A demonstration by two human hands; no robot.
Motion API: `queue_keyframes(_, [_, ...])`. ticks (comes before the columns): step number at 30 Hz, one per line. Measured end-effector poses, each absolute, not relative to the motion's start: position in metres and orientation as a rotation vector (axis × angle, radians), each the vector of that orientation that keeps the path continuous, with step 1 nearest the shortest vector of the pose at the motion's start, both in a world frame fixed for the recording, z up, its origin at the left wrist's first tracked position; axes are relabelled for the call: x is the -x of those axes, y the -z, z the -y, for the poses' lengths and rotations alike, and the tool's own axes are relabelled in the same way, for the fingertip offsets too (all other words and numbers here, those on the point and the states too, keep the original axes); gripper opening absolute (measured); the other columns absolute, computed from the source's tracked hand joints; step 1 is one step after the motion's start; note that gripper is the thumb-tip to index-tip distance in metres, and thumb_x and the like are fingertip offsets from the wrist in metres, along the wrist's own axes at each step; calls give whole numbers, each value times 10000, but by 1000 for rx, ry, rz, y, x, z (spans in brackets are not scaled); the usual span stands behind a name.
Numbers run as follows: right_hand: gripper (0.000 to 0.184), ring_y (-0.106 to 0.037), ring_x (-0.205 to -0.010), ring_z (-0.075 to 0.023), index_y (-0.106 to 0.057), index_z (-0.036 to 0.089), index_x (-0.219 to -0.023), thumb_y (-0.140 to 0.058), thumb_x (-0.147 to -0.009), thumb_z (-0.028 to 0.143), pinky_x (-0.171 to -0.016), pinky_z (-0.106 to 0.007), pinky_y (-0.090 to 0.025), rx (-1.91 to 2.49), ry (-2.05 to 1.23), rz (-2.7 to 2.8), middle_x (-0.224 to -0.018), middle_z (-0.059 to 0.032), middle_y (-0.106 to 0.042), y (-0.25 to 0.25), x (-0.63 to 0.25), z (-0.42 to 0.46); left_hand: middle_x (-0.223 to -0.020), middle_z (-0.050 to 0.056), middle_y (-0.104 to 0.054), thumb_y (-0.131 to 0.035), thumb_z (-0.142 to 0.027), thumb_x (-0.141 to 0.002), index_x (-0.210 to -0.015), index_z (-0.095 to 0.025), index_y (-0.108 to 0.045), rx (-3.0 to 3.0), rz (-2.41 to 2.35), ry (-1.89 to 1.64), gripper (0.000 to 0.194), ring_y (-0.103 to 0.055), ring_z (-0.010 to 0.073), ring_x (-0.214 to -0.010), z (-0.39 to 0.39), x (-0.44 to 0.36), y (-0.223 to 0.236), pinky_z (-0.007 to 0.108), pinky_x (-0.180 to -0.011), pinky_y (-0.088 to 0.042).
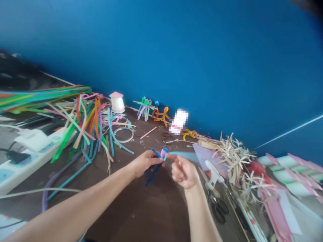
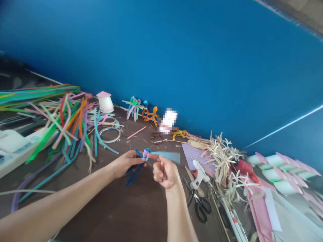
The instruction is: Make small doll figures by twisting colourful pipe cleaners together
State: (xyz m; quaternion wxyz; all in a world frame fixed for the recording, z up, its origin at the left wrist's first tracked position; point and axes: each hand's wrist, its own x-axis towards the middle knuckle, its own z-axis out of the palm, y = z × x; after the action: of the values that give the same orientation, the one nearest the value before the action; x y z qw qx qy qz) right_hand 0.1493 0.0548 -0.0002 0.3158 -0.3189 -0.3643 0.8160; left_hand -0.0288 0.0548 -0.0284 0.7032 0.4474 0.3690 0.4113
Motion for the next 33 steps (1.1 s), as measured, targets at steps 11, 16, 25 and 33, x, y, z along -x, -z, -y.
queue_keyframes(11, [292,-469,-490,-112,-634,220,-1062,-492,-817,293,-510,-240,-403,1256,-777,1865,-607,-6,-584,5,-128,-41,-471,4,-531,-661,-370,-619,-591,-92,-625,-921,-905,-949,282,-360,47,-366,-58,29,31,187,-370,-227])
queue_keyframes(16, [281,-557,-699,-156,-617,224,-1062,-456,-834,190,-677,-260,-437,1182,-242,2173,-774,-56,-602,4,-128,-38,-457,5,-524,-659,-329,-621,-584,-87,-637,-867,-913,-979,246,-368,54,-372,-58,28,34,186,-375,-231])
queue_keyframes(25, [183,-525,-747,-157,-617,191,-885,-444,-847,148,-703,-270,-436,1112,10,2190,-768,-49,-531,2,-122,-34,-489,18,-576,-672,-259,-601,-543,-101,-621,-657,-832,-973,176,-475,78,-434,-57,28,36,182,-414,-301])
queue_keyframes(33, [292,-529,-735,-144,-618,229,-1024,-424,-845,103,-681,-248,-438,1059,39,2241,-771,-44,-531,5,-123,-35,-492,13,-577,-656,-250,-613,-551,-105,-621,-696,-866,-957,162,-472,81,-422,-58,28,41,189,-407,-302])
